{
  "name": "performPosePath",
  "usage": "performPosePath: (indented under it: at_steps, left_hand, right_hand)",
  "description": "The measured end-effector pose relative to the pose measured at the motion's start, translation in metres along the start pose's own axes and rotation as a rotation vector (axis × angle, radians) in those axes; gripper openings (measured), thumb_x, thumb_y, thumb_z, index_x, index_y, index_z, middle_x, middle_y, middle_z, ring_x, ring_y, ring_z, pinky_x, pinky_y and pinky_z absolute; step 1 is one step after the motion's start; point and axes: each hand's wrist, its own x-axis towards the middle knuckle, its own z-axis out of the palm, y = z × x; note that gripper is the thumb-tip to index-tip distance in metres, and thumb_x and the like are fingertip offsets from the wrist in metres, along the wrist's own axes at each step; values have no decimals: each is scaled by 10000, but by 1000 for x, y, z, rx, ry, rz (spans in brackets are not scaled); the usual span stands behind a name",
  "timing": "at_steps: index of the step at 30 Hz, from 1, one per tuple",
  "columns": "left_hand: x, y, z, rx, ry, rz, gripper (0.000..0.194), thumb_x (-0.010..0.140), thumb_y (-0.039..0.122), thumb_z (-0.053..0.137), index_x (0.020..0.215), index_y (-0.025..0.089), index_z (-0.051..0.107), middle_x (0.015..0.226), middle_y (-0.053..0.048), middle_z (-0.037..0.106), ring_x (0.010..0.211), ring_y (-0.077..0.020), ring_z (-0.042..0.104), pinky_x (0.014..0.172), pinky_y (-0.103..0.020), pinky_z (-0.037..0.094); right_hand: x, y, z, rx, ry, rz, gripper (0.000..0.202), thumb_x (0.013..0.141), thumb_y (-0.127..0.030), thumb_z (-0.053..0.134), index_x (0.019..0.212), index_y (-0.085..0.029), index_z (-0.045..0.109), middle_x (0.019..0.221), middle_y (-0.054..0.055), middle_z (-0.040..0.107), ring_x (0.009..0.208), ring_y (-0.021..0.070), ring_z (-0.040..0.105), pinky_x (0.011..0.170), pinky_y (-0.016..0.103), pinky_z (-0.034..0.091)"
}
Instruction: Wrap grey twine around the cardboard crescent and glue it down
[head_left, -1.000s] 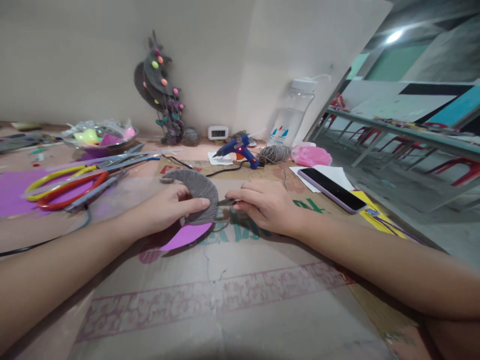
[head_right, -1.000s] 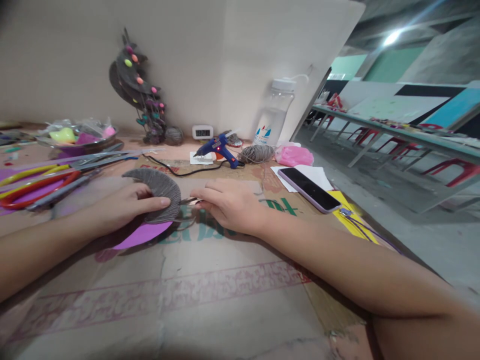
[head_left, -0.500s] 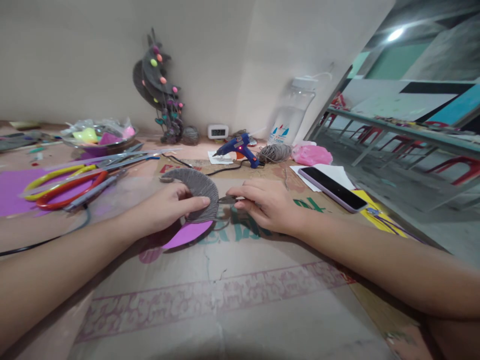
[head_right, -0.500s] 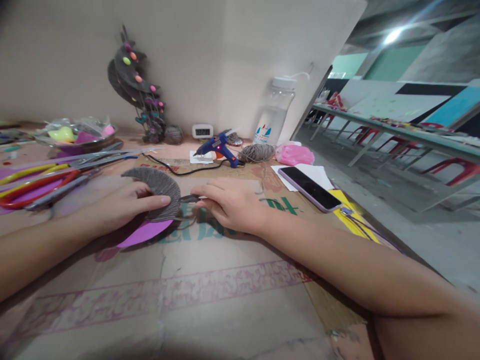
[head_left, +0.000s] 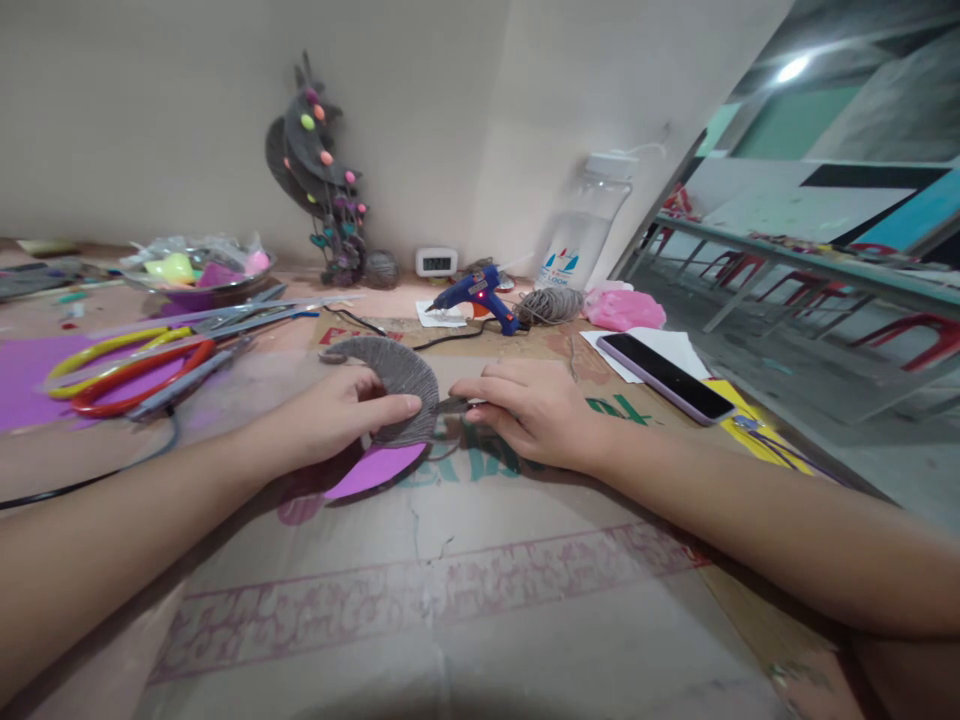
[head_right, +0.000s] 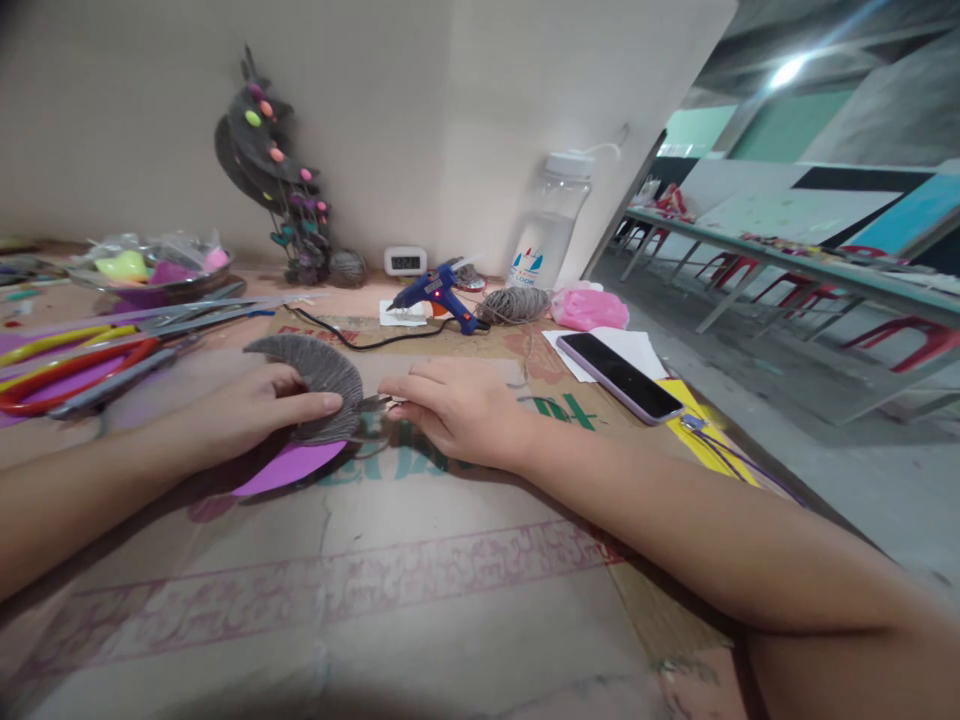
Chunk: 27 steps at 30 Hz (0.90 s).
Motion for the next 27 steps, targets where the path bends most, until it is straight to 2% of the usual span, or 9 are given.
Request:
performPosePath:
  at_steps: [13, 19, 27]
  left_hand:
    - [1, 1, 0, -29, 11, -14, 288, 767, 433, 533, 664, 180, 623, 650, 10, 610, 601, -133, 538, 534, -212, 411]
    - [0, 2, 1, -48, 5, -14, 280, 782, 424, 516, 738, 183, 650, 714, -1, 648, 634, -143, 565, 571, -222, 440]
    - [0, 2, 1, -2, 73, -5, 298, 758, 433, 534, 664, 174, 649, 630, 10, 635, 573, -137, 563, 500, -210, 416]
  right_hand:
    - [0, 0, 1, 18, -18, 20, 248, 912, -255, 424, 1008, -139, 621, 743, 37, 625, 658, 124, 525, 599, 242, 353]
    - [-1, 1, 1, 83, 31, 130, 264, 907, -297, 430, 1048, -149, 598, 830, 53, 649, 722, 140, 547, 671, 254, 394]
    - [-2, 2, 3, 54, -9, 82, 285, 908, -318, 424, 1071, -148, 584, 836, 59, 639, 714, 142, 544, 649, 251, 378]
